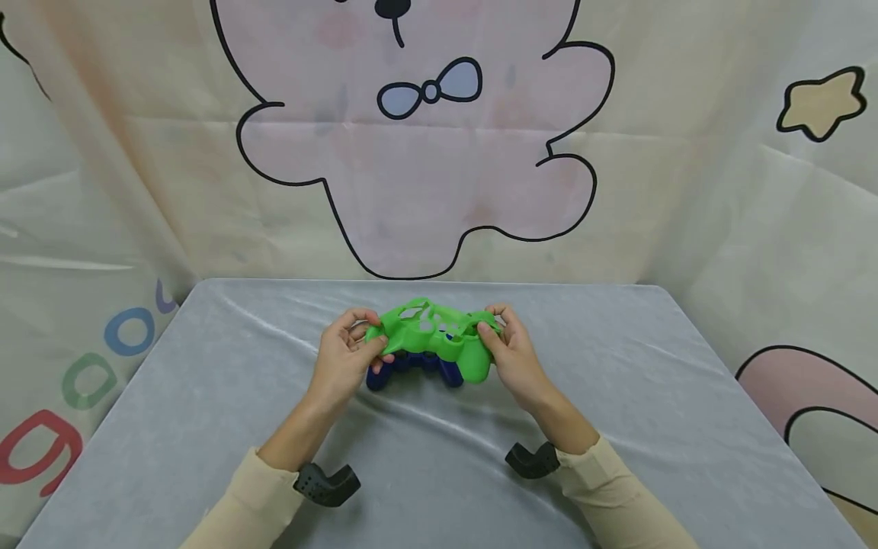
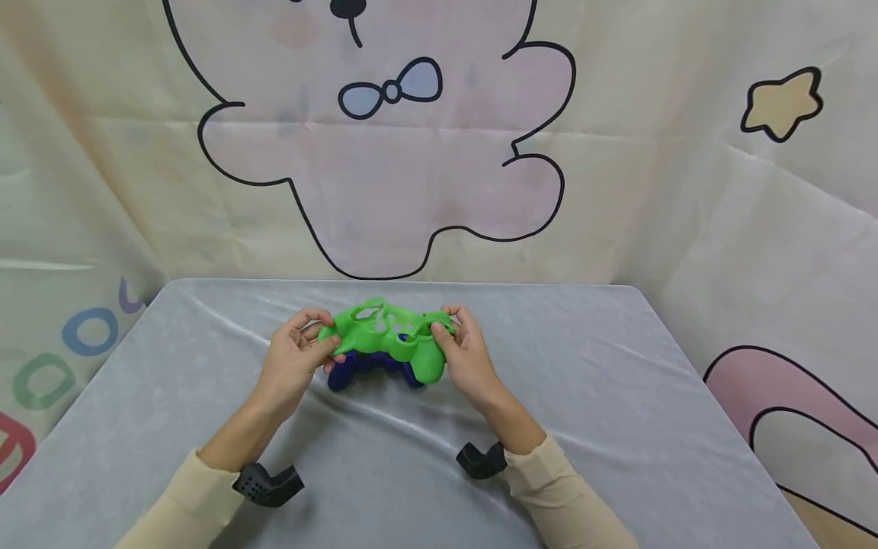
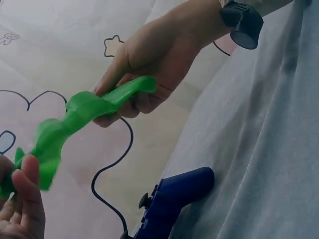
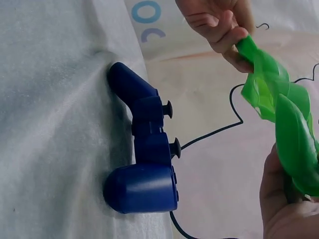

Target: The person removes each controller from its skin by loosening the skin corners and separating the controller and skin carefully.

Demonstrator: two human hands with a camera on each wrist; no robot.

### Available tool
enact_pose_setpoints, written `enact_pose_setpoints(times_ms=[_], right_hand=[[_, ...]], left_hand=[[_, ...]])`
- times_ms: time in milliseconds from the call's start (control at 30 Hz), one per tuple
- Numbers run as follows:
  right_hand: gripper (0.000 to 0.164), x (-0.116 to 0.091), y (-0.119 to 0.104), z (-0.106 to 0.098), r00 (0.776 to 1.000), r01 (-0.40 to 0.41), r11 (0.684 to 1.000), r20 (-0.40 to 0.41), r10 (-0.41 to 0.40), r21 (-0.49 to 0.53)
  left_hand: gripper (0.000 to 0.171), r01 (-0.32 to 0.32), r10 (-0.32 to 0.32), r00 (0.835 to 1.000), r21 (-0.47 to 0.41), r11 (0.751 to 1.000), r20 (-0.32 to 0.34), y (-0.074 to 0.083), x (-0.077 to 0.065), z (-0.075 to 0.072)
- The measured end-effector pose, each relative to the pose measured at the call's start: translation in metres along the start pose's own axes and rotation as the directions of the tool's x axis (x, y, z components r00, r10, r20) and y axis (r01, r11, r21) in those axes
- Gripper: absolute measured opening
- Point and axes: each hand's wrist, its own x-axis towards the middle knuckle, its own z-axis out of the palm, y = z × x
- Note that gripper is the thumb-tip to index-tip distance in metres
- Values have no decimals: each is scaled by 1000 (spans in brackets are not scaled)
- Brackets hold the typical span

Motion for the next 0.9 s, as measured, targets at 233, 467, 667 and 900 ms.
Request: enact_pose_setpoints(times_ms=[233, 467, 667, 900], right_hand=[[20, 2, 0, -2, 999, 18, 999, -40, -20, -48], [25, 0, -5, -6, 999, 36, 999, -5, -36, -28], [22, -2, -8, -6, 998, 23, 1000, 50, -23, 7], [53, -1, -4, -13, 976, -44, 987, 216, 10, 153]], left_hand=[[75, 43, -42, 947, 5, 999, 319, 4, -2, -7], [80, 172, -239, 874, 191, 966, 423, 4, -2, -9], [60, 232, -332, 826, 261, 937, 456, 1, -2, -9], [58, 263, -305, 888, 163, 951, 345, -1, -2, -10]])
